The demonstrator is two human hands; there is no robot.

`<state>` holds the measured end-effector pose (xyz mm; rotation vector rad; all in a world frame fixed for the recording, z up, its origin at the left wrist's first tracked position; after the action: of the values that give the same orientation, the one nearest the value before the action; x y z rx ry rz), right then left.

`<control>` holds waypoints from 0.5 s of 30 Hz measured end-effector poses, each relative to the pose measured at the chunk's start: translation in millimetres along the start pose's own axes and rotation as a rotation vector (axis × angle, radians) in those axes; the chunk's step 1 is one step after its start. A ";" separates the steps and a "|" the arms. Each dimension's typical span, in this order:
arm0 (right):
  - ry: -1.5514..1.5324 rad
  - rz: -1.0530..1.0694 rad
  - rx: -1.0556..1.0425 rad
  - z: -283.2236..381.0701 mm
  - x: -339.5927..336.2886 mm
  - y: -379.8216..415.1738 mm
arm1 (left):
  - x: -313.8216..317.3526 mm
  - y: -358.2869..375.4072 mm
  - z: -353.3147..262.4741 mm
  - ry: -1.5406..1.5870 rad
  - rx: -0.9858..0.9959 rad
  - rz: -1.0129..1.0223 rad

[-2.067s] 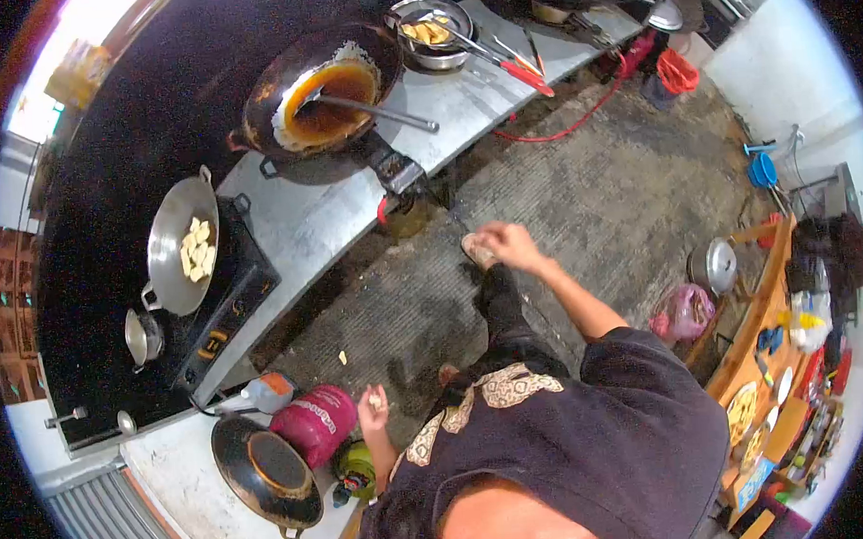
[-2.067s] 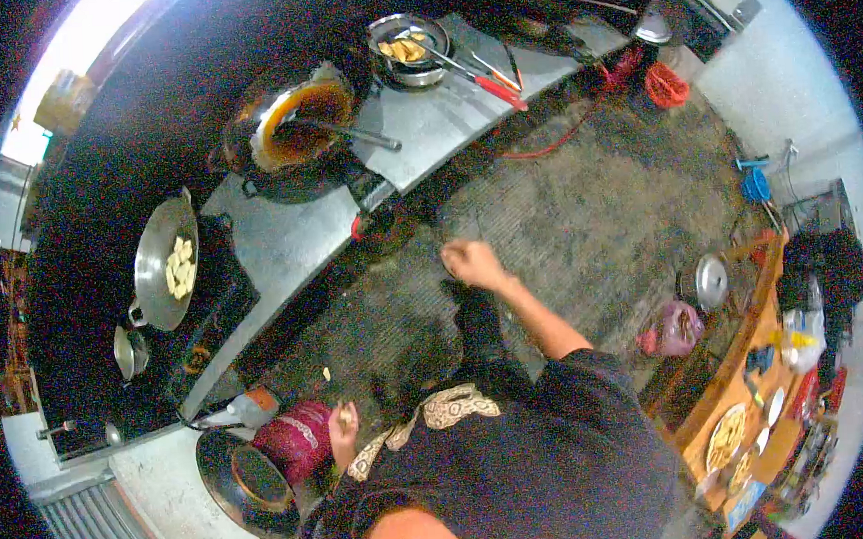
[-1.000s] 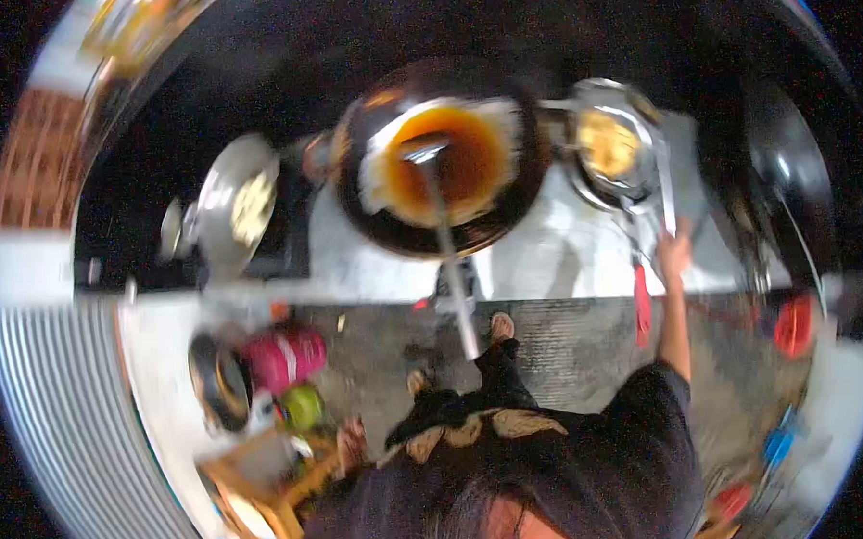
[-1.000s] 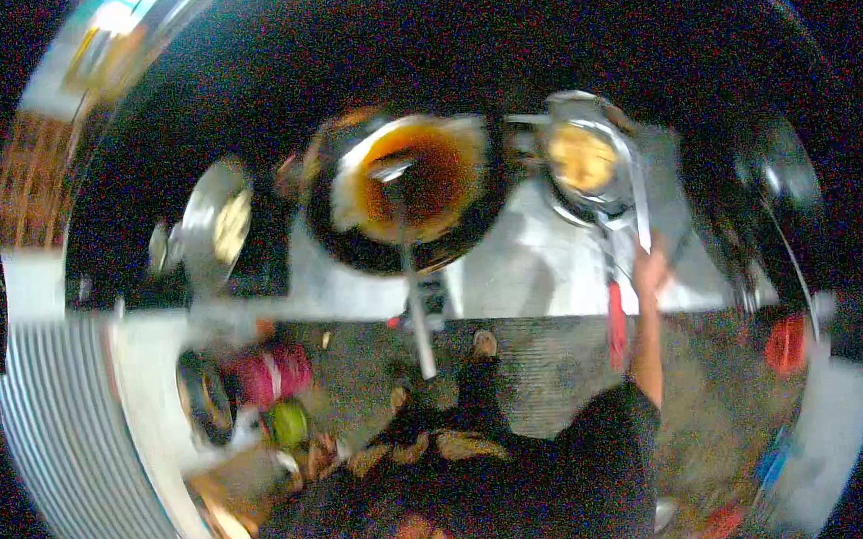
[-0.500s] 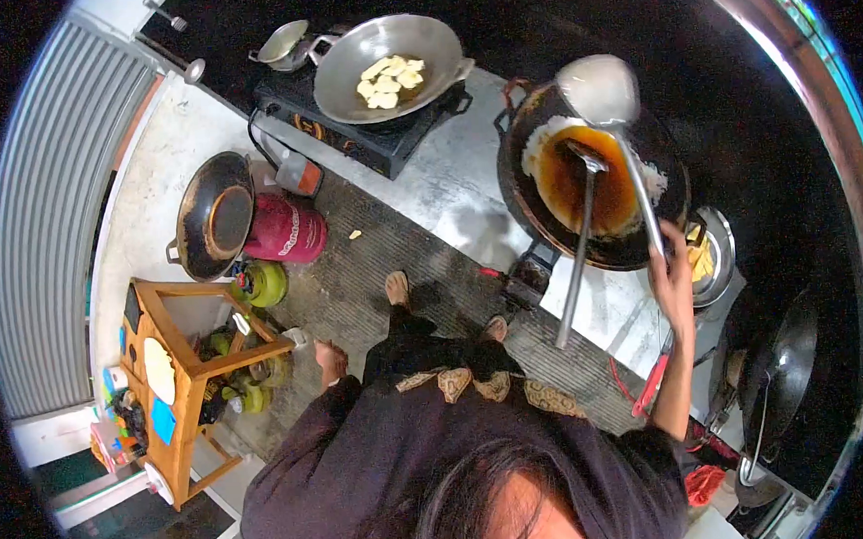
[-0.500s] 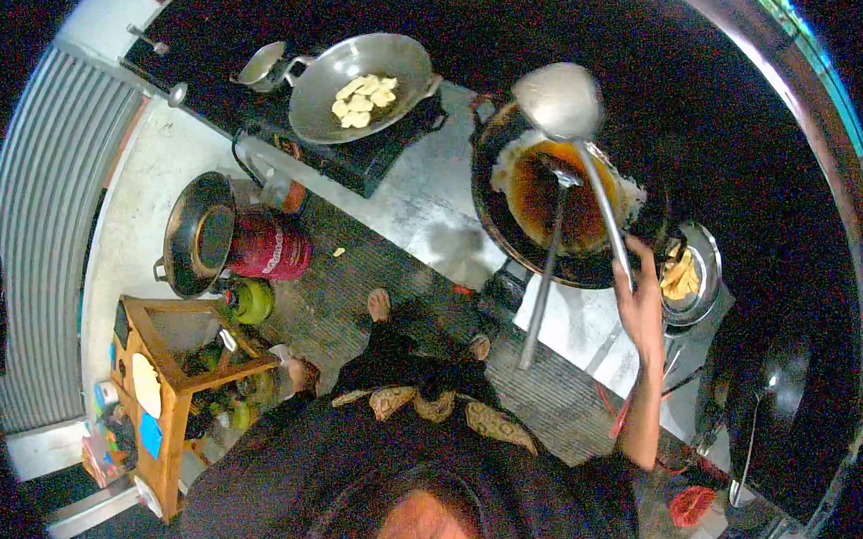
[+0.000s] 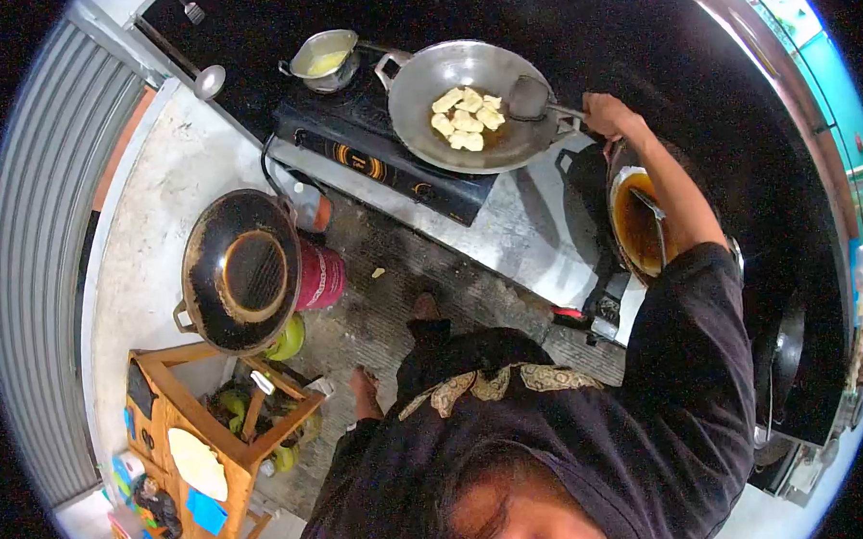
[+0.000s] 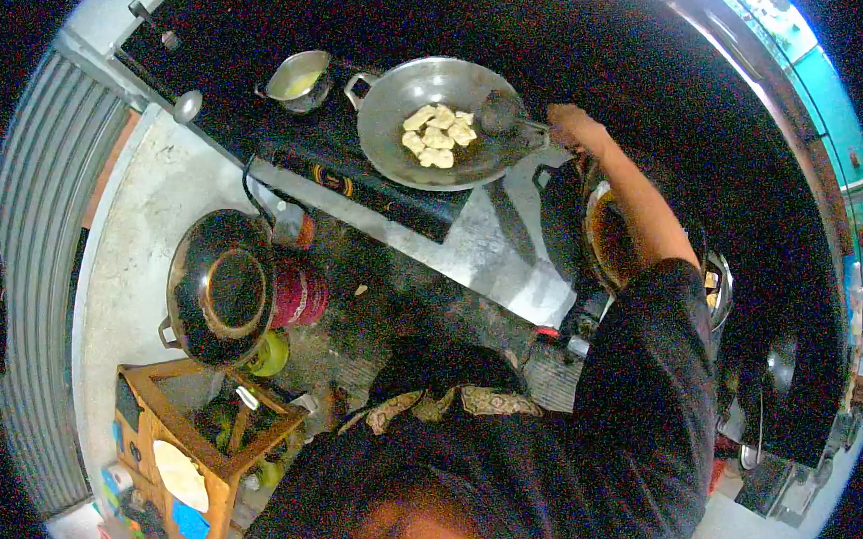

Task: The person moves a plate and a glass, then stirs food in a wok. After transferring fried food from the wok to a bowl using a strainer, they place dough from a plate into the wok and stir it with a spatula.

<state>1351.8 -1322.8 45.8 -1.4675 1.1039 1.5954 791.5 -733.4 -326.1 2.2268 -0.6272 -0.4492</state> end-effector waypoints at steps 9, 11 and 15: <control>-0.448 0.726 0.418 65.7 -25.3 23.9 | 27.7 -91.2 -6.4 -0.364 0.036 0.204; -0.595 0.752 0.458 71.9 -10.4 31.6 | 26.6 -111.9 12.9 -0.500 0.083 0.306; -1.013 0.725 0.537 78.2 50.9 30.0 | 16.2 -126.9 37.3 -0.959 0.127 0.437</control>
<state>1287.2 -1265.9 -0.9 0.1938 1.2908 1.9057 823.6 -689.8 -447.9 1.7995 -1.6194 -1.2755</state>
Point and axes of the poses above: each hand's wrist, its own y-axis away from the middle knuckle, its own x-axis out of the palm, z = x × y, the point moved 7 cm from there along -y, towards the middle knuckle, and after that the axes turned 1 degree about y, right-handed, at the moved point
